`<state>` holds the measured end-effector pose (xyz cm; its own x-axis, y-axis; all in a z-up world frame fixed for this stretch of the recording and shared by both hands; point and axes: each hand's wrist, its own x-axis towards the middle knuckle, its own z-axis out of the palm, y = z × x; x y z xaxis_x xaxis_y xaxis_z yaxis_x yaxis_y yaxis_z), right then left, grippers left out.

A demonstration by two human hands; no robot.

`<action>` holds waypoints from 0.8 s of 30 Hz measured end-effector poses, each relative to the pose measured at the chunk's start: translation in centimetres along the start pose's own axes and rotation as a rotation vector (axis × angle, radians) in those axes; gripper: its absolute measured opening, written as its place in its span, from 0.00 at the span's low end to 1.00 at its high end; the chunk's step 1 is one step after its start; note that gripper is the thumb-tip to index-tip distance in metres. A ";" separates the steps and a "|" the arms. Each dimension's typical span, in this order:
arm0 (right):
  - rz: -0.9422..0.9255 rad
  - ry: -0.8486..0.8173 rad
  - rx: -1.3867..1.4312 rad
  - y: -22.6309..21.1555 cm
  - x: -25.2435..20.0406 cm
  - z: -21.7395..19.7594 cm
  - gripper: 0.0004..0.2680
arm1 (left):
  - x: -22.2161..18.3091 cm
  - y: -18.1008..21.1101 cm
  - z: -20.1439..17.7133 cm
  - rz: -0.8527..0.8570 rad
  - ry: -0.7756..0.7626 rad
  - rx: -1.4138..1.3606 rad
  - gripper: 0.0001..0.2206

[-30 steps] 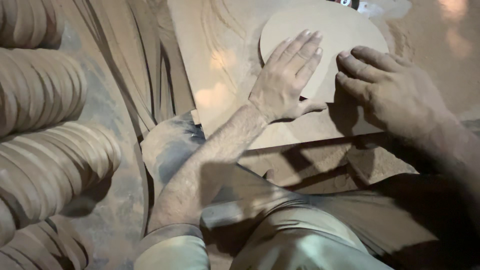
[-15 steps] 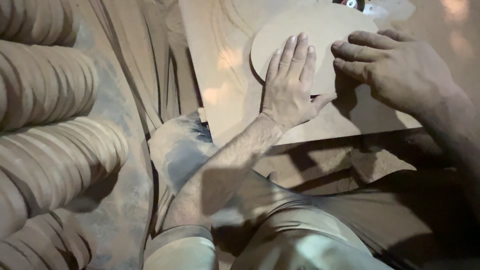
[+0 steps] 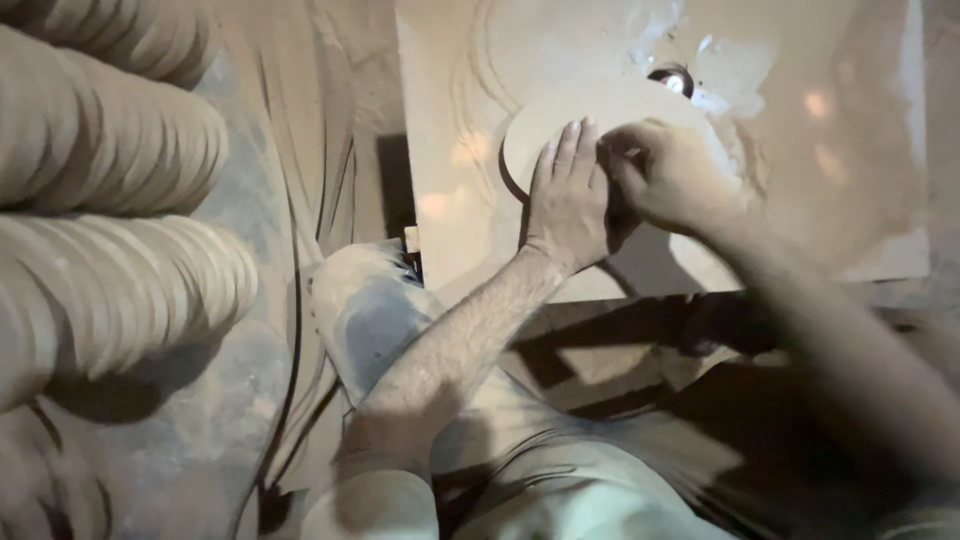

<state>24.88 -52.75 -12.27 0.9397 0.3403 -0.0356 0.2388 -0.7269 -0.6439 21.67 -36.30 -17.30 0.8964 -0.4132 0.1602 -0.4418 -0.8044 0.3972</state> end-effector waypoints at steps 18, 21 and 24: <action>0.089 0.621 0.067 -0.1 2.9 6.8 0.03 | 4.2 -8.2 -5.7 0.296 -0.199 -0.143 0.48; 0.057 0.640 0.041 -0.2 2.9 6.6 0.03 | 4.2 -8.9 -4.6 0.324 -0.132 -0.145 0.49; 0.057 0.592 0.076 -0.3 3.0 6.4 0.03 | 3.4 -8.3 -3.9 0.230 -0.114 -0.131 0.50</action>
<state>26.07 -47.72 -17.10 0.9323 -0.1039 0.3463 0.1867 -0.6819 -0.7072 28.51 -29.36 -16.50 0.7599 -0.6301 0.1597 -0.6183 -0.6250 0.4764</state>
